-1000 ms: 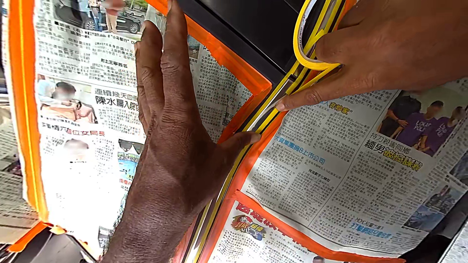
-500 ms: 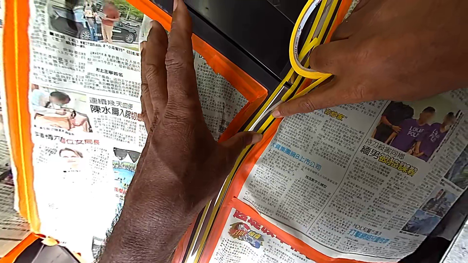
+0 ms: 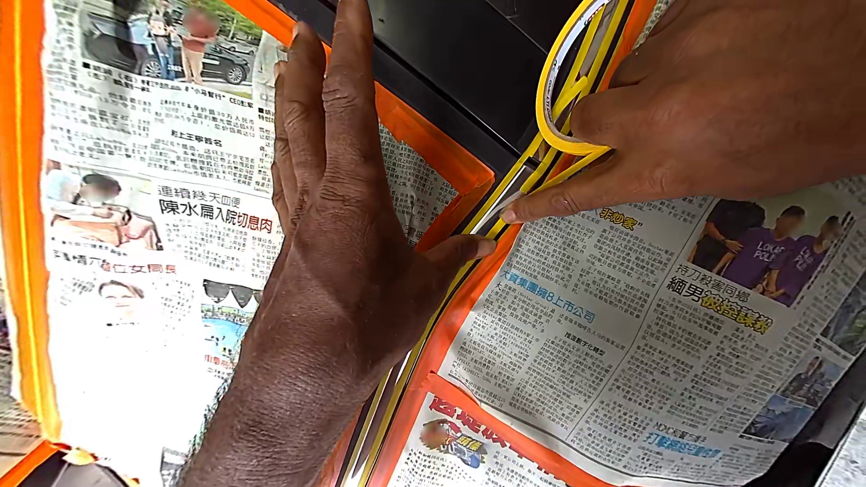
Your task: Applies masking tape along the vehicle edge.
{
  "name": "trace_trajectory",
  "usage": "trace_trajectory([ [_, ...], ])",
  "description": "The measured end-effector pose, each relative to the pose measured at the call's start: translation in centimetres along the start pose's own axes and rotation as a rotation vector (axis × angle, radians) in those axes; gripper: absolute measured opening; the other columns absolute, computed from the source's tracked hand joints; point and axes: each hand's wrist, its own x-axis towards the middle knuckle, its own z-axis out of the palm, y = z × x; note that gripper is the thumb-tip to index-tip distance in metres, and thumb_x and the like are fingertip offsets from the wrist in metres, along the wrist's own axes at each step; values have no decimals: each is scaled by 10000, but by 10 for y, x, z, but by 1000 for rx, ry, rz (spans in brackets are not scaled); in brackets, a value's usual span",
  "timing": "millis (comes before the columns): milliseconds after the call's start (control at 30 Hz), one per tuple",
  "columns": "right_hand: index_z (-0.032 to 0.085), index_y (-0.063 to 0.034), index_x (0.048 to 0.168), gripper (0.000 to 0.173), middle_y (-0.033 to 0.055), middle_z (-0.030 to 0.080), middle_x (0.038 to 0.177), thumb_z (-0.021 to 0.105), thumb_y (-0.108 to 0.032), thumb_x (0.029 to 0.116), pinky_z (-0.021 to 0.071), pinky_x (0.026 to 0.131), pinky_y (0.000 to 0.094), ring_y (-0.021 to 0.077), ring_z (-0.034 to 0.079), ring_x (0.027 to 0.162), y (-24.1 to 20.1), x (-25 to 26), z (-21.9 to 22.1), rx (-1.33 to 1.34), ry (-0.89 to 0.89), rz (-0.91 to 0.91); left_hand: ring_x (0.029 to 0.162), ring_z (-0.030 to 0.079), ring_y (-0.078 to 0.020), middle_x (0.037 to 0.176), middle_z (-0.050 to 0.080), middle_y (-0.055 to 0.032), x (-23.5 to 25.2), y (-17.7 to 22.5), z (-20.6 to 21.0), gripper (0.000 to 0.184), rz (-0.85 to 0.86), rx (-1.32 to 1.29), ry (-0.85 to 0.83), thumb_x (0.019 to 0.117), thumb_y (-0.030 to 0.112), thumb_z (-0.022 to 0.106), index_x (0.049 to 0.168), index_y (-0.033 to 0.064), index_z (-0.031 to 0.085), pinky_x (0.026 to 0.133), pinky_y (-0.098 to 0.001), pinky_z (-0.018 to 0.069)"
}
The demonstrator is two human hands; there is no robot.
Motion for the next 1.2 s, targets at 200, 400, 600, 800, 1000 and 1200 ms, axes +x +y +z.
trace_trajectory([
  [200, 659, -331, 1353, 588, 75, 483, 659, 396, 18, 961, 368, 461, 375, 245, 522, 534, 2, -1, -4, 0, -27, -22, 1517, 271, -379, 1727, 49, -100, 8, 6, 0, 1233, -7, 2, -18, 732, 573, 851, 1660, 250, 106, 1089, -606, 384],
  [400, 653, -290, 1382, 513, 86, 504, 701, 367, -53, 1027, 347, 448, 364, 224, 487, 519, 6, -20, -3, -16, 94, 23, 1560, 161, -387, 1728, 45, -115, 16, 9, 0, 1287, 45, 35, -24, 710, 637, 824, 1669, 248, 59, 1173, -641, 261],
  [600, 434, -177, 587, 636, -103, 381, 499, 545, -699, 932, 183, 394, 182, -36, 358, 436, 15, -40, -8, 356, 219, 527, 1547, 162, -428, 1726, 21, -131, 18, 11, 0, 1291, 57, 39, -37, 704, 572, 853, 1669, 256, 57, 1140, -686, 273],
  [800, 509, -182, 606, 676, -108, 440, 530, 633, -831, 752, 229, 422, 175, -43, 377, 458, 18, -34, -19, 427, 105, 811, 1558, 124, -414, 1728, 19, -118, 19, 7, 3, 1287, 79, 61, -32, 697, 613, 819, 1669, 284, 42, 1143, -707, 233],
  [1000, 765, -159, 990, 512, 16, 501, 673, 440, -553, 1033, 303, 488, 288, 117, 497, 583, 33, -39, -13, 162, 21, 394, 1574, 81, -394, 1732, -3, -93, 22, 8, 3, 1323, 43, 71, -35, 669, 608, 838, 1667, 298, 26, 1166, -696, 221],
  [1200, 747, -99, 940, 699, 19, 459, 624, 359, -677, 1003, 281, 472, 303, 138, 475, 551, 36, -41, -11, 97, 42, 353, 1577, 78, -377, 1731, 6, -101, 23, 6, 7, 1328, 65, 50, -10, 667, 587, 853, 1670, 275, 40, 1187, -669, 208],
])
